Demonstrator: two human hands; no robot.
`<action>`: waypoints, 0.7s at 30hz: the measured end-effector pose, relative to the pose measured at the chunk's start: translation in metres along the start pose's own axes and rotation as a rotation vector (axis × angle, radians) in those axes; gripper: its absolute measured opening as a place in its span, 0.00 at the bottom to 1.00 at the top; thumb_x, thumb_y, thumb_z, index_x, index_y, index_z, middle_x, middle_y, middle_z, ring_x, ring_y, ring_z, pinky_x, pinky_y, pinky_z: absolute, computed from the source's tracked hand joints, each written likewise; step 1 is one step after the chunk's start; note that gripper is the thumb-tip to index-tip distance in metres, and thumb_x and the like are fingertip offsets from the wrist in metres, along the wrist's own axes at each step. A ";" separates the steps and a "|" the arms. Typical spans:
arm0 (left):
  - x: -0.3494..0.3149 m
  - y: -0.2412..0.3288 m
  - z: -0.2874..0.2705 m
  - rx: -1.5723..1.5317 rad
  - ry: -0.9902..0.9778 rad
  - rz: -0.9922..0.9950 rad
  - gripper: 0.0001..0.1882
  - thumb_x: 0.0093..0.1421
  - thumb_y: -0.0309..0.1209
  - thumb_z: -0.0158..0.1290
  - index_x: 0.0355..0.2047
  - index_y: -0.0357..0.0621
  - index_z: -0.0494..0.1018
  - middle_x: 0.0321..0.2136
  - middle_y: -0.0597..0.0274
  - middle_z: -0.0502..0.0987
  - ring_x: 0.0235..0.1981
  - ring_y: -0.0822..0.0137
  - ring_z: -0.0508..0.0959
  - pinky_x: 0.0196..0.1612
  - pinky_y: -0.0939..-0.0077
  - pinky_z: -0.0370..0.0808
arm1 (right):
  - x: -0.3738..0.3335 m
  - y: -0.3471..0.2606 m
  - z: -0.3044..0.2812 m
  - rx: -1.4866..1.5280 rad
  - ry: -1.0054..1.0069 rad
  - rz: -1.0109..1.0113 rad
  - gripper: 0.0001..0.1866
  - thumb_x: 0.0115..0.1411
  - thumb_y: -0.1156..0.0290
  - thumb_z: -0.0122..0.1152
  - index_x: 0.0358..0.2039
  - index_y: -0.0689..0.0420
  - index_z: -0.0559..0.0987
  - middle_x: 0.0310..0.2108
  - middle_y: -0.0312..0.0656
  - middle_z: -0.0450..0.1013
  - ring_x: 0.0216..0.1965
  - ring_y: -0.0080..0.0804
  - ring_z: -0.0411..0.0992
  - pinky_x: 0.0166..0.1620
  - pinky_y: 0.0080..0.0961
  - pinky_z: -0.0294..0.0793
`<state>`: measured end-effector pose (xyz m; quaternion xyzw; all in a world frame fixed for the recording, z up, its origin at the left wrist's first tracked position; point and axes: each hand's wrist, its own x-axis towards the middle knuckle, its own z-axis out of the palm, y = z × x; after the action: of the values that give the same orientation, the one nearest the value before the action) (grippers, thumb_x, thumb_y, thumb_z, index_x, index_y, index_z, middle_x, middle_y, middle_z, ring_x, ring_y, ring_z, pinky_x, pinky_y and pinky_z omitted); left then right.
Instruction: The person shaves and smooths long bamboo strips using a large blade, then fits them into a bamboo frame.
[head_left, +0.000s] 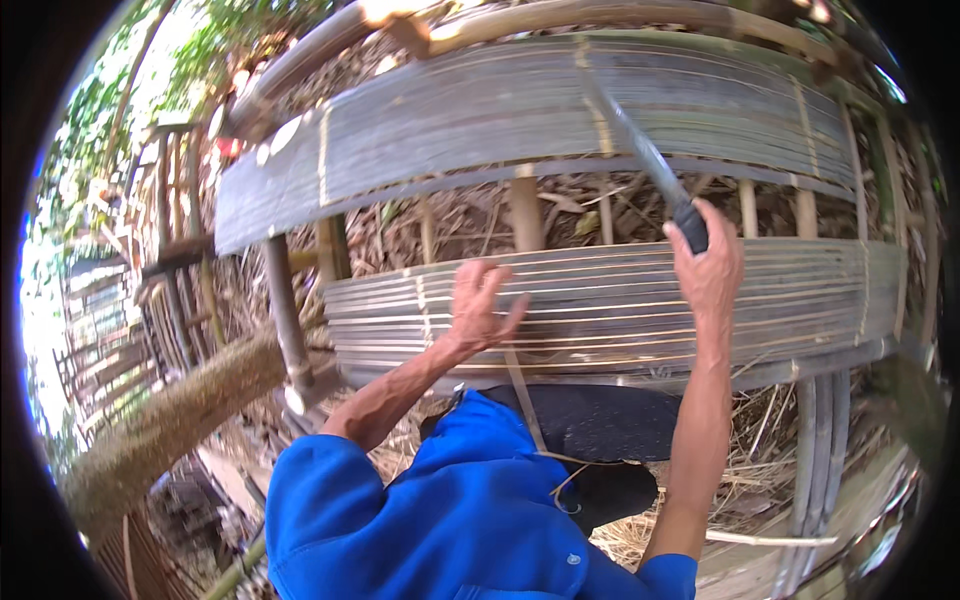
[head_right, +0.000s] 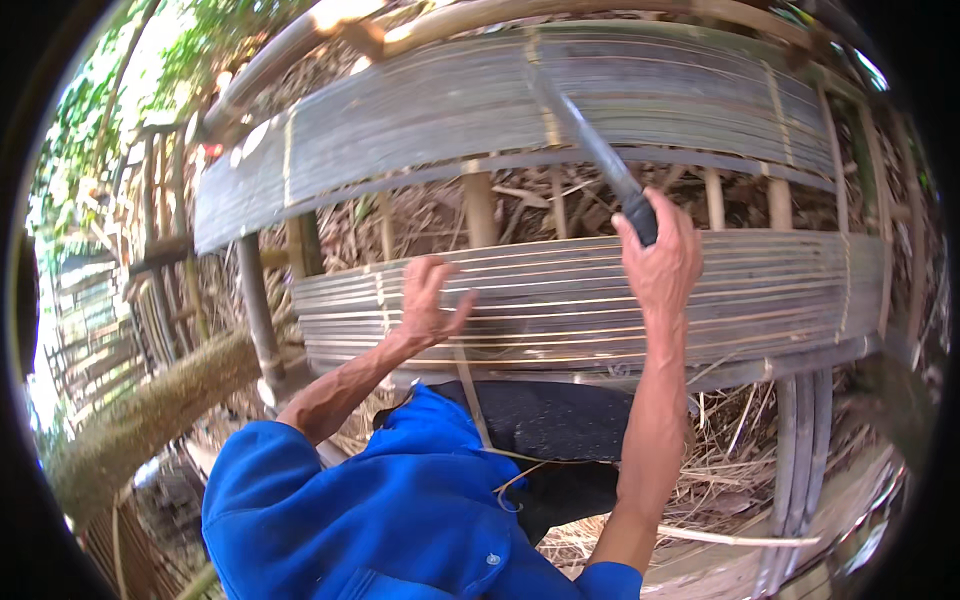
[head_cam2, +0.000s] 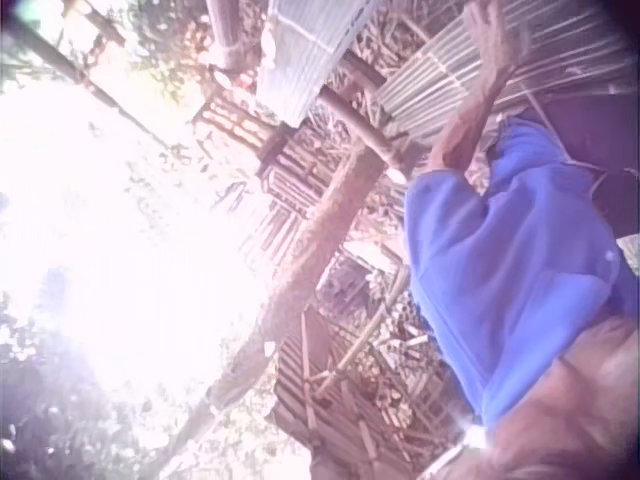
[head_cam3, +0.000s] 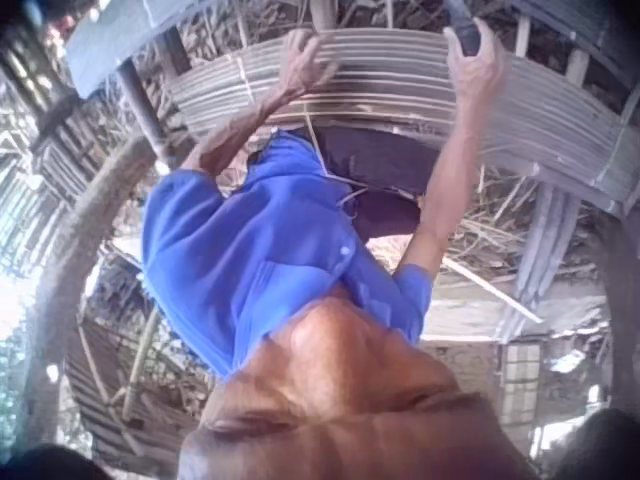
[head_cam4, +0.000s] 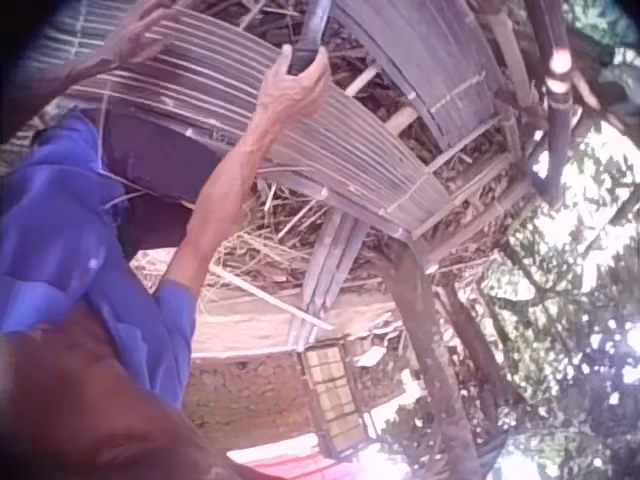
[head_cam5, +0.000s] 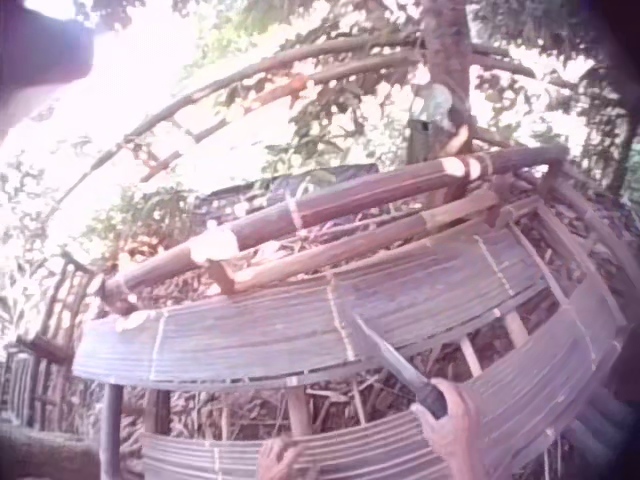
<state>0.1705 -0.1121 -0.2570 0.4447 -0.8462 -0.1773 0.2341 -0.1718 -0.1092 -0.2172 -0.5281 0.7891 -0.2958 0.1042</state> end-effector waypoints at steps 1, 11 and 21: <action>-0.026 -0.020 -0.026 0.069 -0.003 -0.106 0.23 0.54 0.37 0.66 0.47 0.40 0.72 0.41 0.50 0.72 0.47 0.50 0.70 0.50 0.51 0.67 | 0.012 -0.011 0.011 -0.041 -0.040 -0.033 0.29 0.53 0.55 0.77 0.53 0.52 0.80 0.44 0.46 0.80 0.46 0.48 0.77 0.49 0.43 0.74; -0.212 -0.119 -0.101 0.416 -0.019 -0.642 0.29 0.56 0.43 0.63 0.50 0.38 0.67 0.42 0.48 0.66 0.47 0.48 0.66 0.54 0.50 0.62 | -0.008 -0.094 0.031 -0.054 -0.218 -0.099 0.23 0.58 0.53 0.73 0.47 0.55 0.80 0.36 0.42 0.78 0.37 0.35 0.75 0.42 0.36 0.76; -0.214 -0.129 -0.077 0.548 0.024 -0.616 0.40 0.56 0.54 0.58 0.59 0.37 0.61 0.48 0.44 0.63 0.55 0.44 0.60 0.58 0.42 0.53 | -0.214 -0.137 -0.028 0.302 -0.796 0.212 0.22 0.63 0.66 0.66 0.57 0.57 0.76 0.32 0.51 0.82 0.38 0.46 0.83 0.41 0.40 0.79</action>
<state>0.4056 -0.0098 -0.3099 0.7252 -0.6865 -0.0020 0.0529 0.0099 0.0555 -0.1473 -0.4959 0.6851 -0.1690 0.5061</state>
